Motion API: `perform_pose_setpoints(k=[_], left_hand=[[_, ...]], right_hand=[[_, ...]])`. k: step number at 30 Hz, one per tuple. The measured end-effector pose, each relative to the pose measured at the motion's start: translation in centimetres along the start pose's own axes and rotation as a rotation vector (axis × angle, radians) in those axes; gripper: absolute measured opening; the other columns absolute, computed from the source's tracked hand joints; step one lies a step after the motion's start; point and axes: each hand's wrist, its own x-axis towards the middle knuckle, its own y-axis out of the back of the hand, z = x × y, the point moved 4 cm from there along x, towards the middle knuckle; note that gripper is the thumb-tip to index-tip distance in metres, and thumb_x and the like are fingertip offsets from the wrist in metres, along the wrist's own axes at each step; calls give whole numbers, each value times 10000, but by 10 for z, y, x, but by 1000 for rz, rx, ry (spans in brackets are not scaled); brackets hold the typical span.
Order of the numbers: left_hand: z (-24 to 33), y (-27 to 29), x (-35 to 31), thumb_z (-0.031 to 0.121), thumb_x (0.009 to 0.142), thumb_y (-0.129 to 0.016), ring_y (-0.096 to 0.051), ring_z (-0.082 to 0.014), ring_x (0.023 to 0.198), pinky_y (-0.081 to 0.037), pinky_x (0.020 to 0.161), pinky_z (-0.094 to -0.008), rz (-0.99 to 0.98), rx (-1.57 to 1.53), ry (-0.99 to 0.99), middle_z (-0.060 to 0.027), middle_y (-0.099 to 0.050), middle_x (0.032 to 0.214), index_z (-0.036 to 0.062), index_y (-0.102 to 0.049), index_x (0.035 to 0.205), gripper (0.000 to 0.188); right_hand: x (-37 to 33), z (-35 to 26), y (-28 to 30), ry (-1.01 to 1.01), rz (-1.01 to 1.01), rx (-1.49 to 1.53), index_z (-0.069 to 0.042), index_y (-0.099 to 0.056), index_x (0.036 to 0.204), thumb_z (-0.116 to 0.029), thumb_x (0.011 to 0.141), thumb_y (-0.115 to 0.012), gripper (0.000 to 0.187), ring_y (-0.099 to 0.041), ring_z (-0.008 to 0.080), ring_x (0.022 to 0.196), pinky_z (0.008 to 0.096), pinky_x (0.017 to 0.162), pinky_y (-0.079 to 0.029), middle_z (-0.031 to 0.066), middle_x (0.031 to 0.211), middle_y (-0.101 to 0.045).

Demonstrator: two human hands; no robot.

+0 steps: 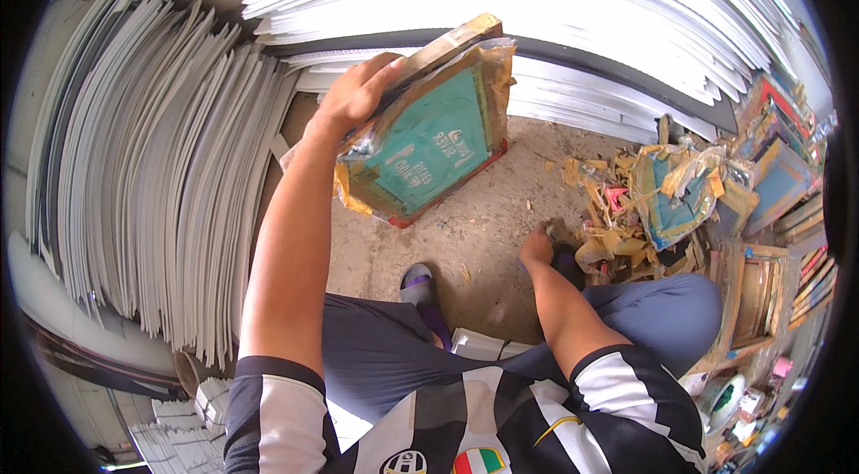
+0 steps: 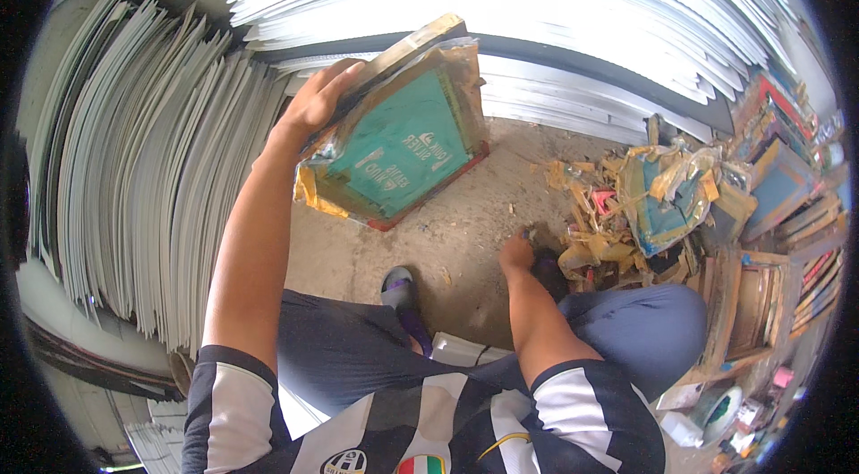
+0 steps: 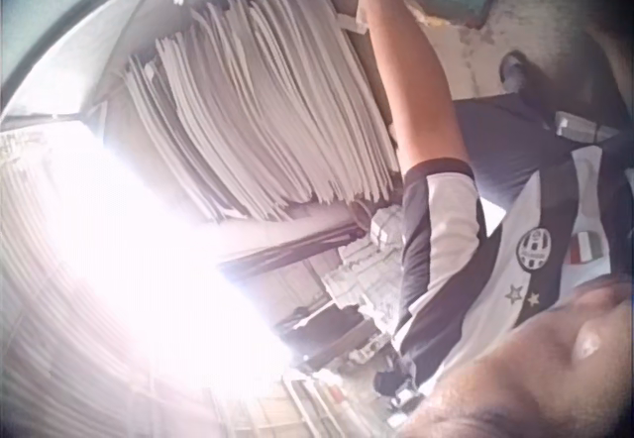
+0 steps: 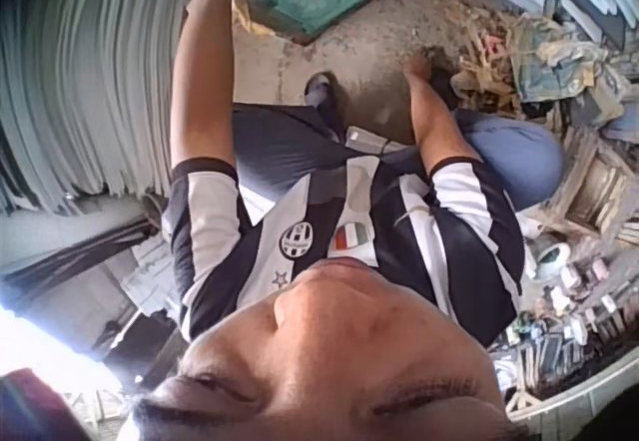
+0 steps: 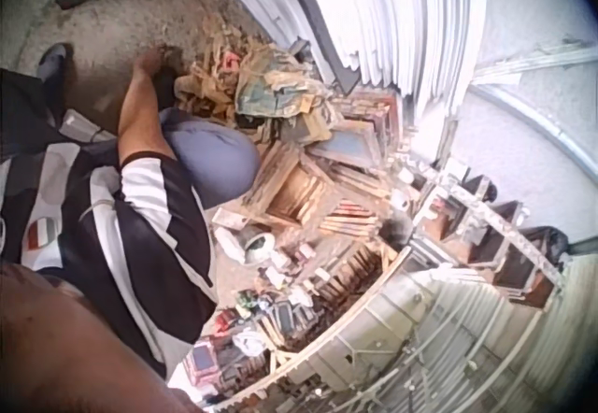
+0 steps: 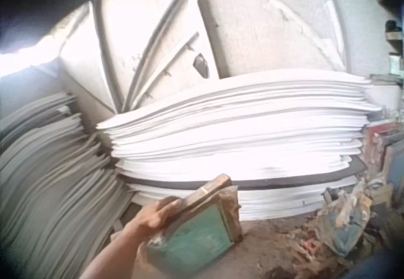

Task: The person sits on the floor and scrapes a green rectangular board with a blue utility knife. They repeatedly scrape the edges and surface of the board to remove a yellowish residue or adhesive, occasionally turning the board to access different sides.

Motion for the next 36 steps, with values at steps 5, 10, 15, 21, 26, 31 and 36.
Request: perform_pose_setpoints(k=[5, 10, 15, 21, 26, 31, 36], left_hand=[[2, 9, -11, 638, 1038, -361, -665, -455, 1100, -505, 951, -503, 54, 183, 14, -240, -730, 1131, 122, -628, 1371, 669], [16, 7, -19, 723, 1010, -390, -739, -369, 963, -566, 815, -525, 70, 587, 221, -226, -741, 926, 68, -662, 1045, 710], [-2, -15, -36, 761, 969, -454, -752, -330, 921, -575, 797, -480, 353, 621, 225, -155, -751, 979, 51, -654, 1082, 746], [6, -10, -38, 851, 871, -511, -763, -326, 917, -599, 781, -429, 406, 597, 241, -154, -767, 973, 62, -677, 1075, 832], [-5, -14, -40, 850, 828, -575, -762, -292, 878, -571, 810, -428, 500, 604, 246, -128, -761, 922, 69, -686, 986, 804], [0, -11, -37, 841, 809, -607, -758, -286, 896, -568, 797, -428, 456, 562, 235, -129, -759, 942, 73, -690, 979, 792], [-4, -15, -38, 809, 817, -633, -750, -281, 940, -556, 842, -424, 454, 582, 260, -106, -763, 974, 87, -687, 1002, 748]], right_hand=[[-9, -31, 14, 140, 94, 85, -9, -509, 1384, -86, 993, -605, 410, -702, 415, 1004, 509, 816, -582, 265, 1149, -686], [2, -107, 72, 497, 386, 443, 8, -555, 1309, -199, 1023, -613, 358, -700, 418, 837, 517, 716, -532, 241, 972, -696], [-81, -220, 210, 1160, 609, 642, -23, -529, 1344, -283, 1078, -536, 372, -697, 466, 885, 519, 732, -529, 254, 1001, -707], [-128, -286, 281, 1452, 456, 382, -33, -534, 1360, -229, 1076, -527, 344, -659, 448, 1086, 495, 870, -543, 266, 1168, -673], [-141, -304, 293, 1538, 423, 49, -102, -566, 1385, -253, 1069, -549, 350, -709, 371, 1020, 468, 822, -589, 173, 1147, -720], [-135, -307, 302, 1604, 613, -82, -195, -643, 1364, -274, 1059, -566, 324, -720, 300, 942, 419, 775, -601, 93, 1056, -723], [-134, -310, 309, 1645, 737, -211, -291, -696, 1332, -274, 1019, -626, 322, -656, 228, 864, 370, 735, -573, 44, 890, -648]])
